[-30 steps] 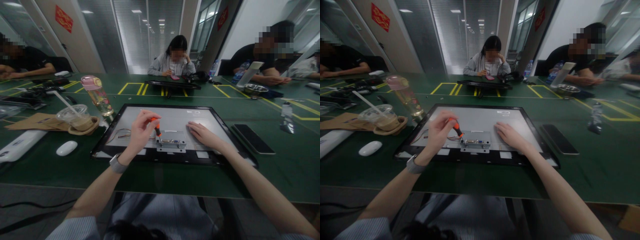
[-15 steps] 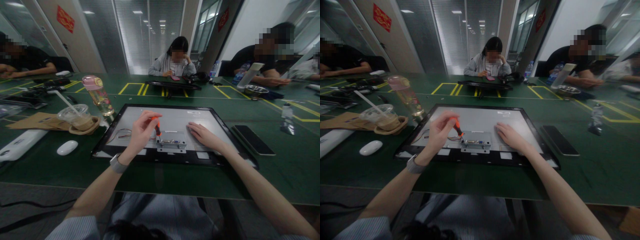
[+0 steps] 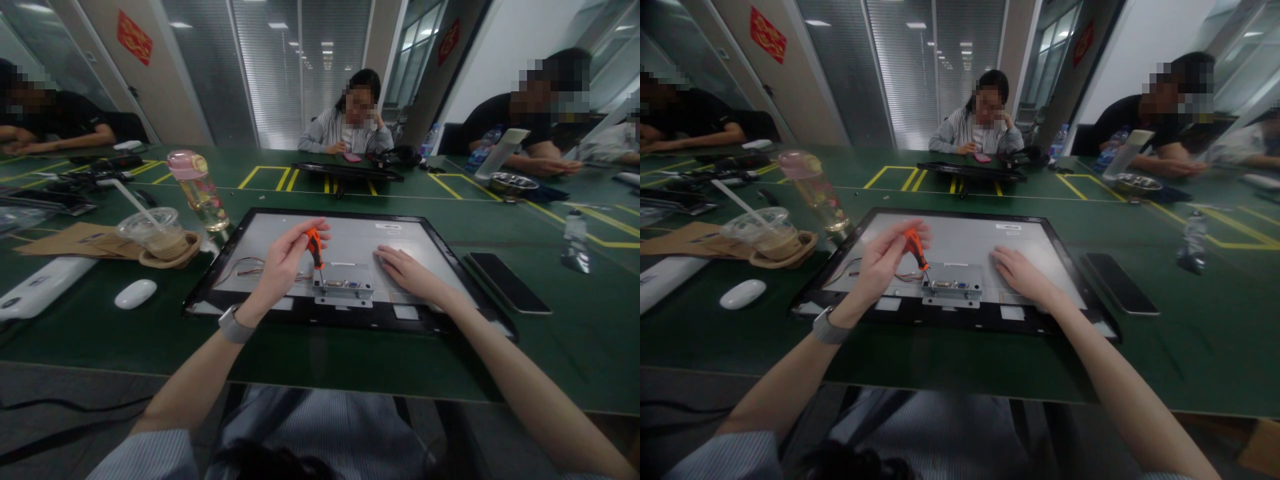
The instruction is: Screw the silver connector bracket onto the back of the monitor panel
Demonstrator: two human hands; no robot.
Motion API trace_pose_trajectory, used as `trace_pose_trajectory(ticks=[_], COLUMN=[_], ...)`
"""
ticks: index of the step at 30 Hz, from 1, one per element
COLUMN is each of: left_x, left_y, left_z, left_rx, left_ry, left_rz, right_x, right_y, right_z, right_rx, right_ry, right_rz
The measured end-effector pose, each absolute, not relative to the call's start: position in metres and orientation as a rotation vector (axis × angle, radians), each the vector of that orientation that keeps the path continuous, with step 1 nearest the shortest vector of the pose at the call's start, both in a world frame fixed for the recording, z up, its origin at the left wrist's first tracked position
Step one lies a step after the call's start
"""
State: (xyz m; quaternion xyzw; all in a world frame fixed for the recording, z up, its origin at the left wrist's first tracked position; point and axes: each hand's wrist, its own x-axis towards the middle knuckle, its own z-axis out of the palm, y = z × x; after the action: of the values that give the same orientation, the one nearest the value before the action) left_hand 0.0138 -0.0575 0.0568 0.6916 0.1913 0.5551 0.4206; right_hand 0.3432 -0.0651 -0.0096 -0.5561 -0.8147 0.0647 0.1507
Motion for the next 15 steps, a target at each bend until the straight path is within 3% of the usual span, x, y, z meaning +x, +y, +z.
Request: trace_pose_trajectory(ticks=[7, 15], left_x=[0.0182, 0.0134], left_y=[-0.0585, -0.0580], left_z=[0.0604, 0.0588], left_rx=[1.857, 1.764], left_ry=[0.566, 0.530], left_rz=[1.601, 1.496], right_x=[0.3445, 0.3435], right_y=[-0.0638, -0.0650], right_z=[-0.0115, -0.0098], right_rx=[-1.578, -1.601], right_ry=[-2.342, -2.341], right_rz=[0.180, 0.172])
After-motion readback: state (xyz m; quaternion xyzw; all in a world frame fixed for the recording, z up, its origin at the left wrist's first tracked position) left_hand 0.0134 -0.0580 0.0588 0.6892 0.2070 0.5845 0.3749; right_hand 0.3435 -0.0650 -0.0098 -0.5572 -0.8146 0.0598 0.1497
